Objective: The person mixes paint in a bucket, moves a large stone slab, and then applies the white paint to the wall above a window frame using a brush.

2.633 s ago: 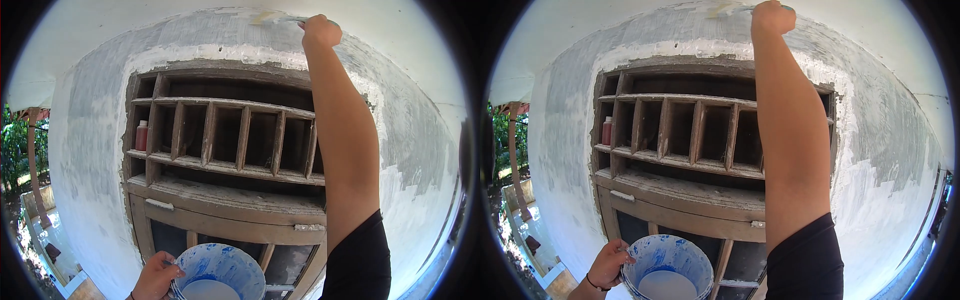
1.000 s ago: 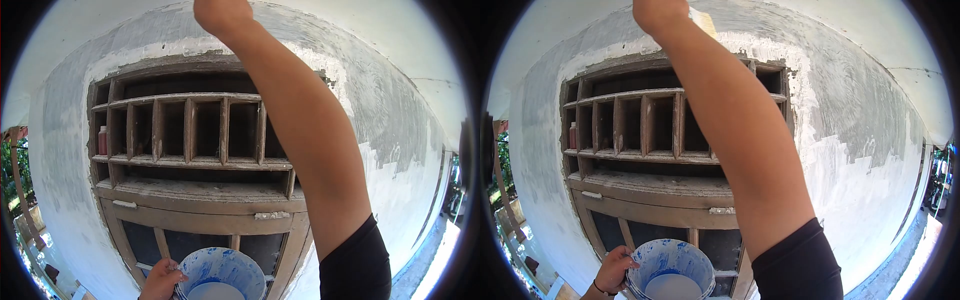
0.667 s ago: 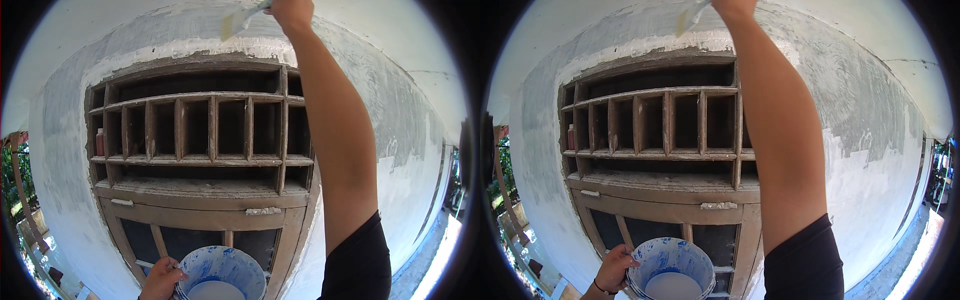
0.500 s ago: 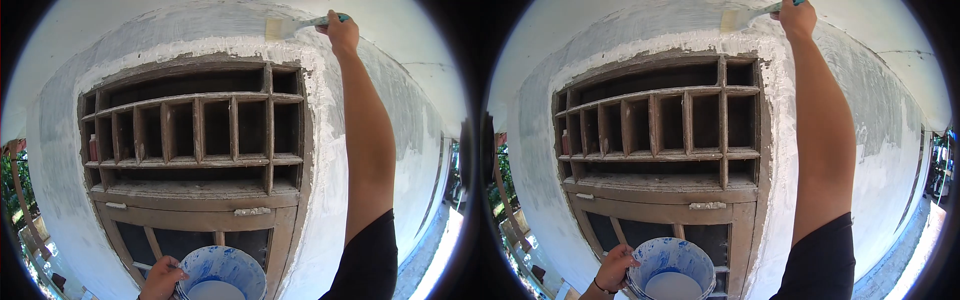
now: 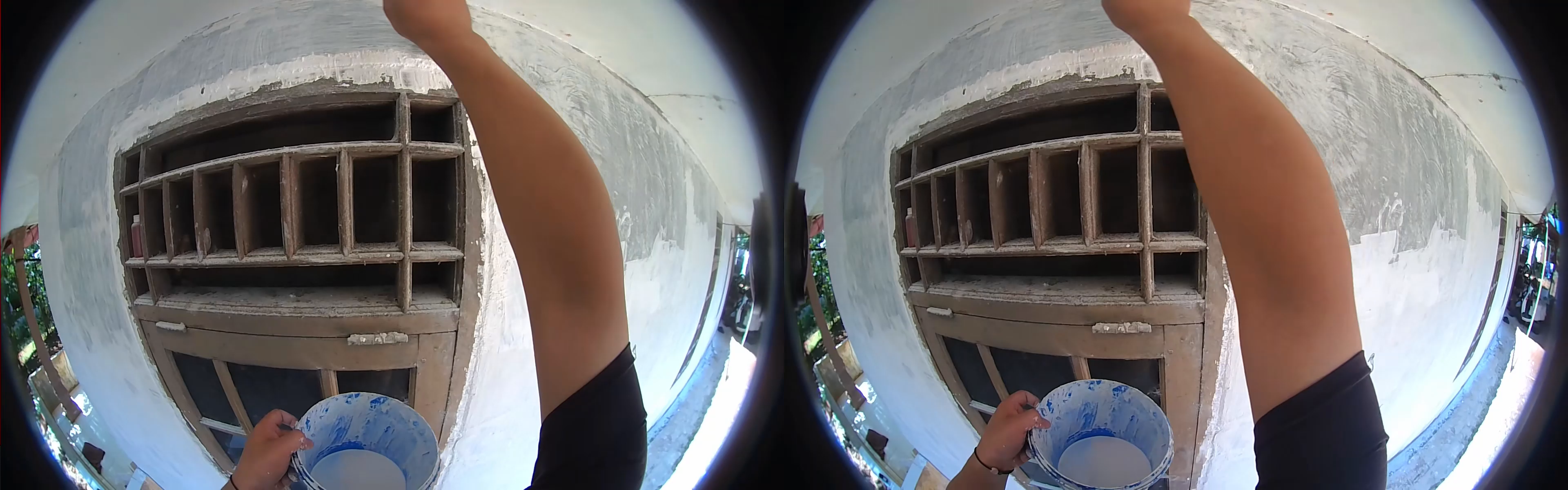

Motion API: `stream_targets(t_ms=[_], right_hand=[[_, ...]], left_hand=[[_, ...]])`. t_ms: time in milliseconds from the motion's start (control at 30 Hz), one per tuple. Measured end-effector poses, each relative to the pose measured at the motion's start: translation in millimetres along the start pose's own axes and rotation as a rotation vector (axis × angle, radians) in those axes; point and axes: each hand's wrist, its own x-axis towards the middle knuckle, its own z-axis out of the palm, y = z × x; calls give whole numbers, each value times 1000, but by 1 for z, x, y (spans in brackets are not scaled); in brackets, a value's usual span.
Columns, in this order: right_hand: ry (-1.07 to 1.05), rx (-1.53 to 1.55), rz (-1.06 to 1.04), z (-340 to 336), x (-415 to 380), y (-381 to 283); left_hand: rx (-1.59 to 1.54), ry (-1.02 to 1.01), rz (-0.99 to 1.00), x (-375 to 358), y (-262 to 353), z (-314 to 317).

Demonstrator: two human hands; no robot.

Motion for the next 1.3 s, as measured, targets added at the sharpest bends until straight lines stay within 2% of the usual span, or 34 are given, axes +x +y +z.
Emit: stream_targets(t_ms=[67, 100, 167, 233, 300, 433, 500, 567, 633, 700, 733, 833, 900, 933, 967, 1000, 1033, 1100, 1167, 1233, 1300], right_hand=[[138, 136, 25, -2, 13, -17], [135, 140, 25, -7, 18, -15], [304, 184, 132, -15, 26, 6], [382, 109, 166, -19, 20, 43], [207, 405, 432, -40, -4, 77], [321, 429, 613, -74, -35, 141], [326, 300, 588, -91, -30, 154], [357, 298, 570, -99, -21, 144], [282, 0, 163, -94, -13, 134], [215, -104, -20, -70, -9, 103], [113, -125, -92, -53, -8, 84], [-126, -37, -34, -20, -17, 7], [-95, 88, -22, -11, -12, -21], [26, 149, 25, -11, -8, -26], [26, 156, 24, -15, -3, -26], [155, 169, 126, -23, 4, -21], [282, 180, 228, -26, 9, -9], [435, 158, 268, -16, 16, 36], [228, 521, 540, -36, -3, 53], [231, 676, 681, -36, -20, 90], [233, 524, 642, -55, -34, 113]], left_hand=[[-24, -16, 3, 1, -2, 2], [-27, -13, 1, 1, -3, 2], [-45, -51, 5, 0, -4, 4], [-41, -47, 12, -4, -1, 10], [-31, -47, 15, -7, 1, 13], [-53, -86, 5, -6, -3, 8], [-62, -110, 14, -5, -3, 8], [-51, -94, -7, -4, -2, 10], [-53, -83, -1, -4, -1, 14], [-55, -66, 6, -5, -3, 15], [-41, -62, 16, -3, -5, 16], [-50, -70, 22, -3, -11, 21], [-71, -76, 30, -3, -11, 25], [-59, -73, 22, -3, -11, 27], [-48, -70, 11, -4, -12, 28], [-52, -65, 11, -6, -11, 28], [-8, -64, 2, -8, -8, 29], [35, -65, -5, -7, -9, 28], [-56, -87, 2, -4, -14, 25], [-52, -82, -2, -5, -13, 26], [-54, -78, -1, -5, -11, 28]])
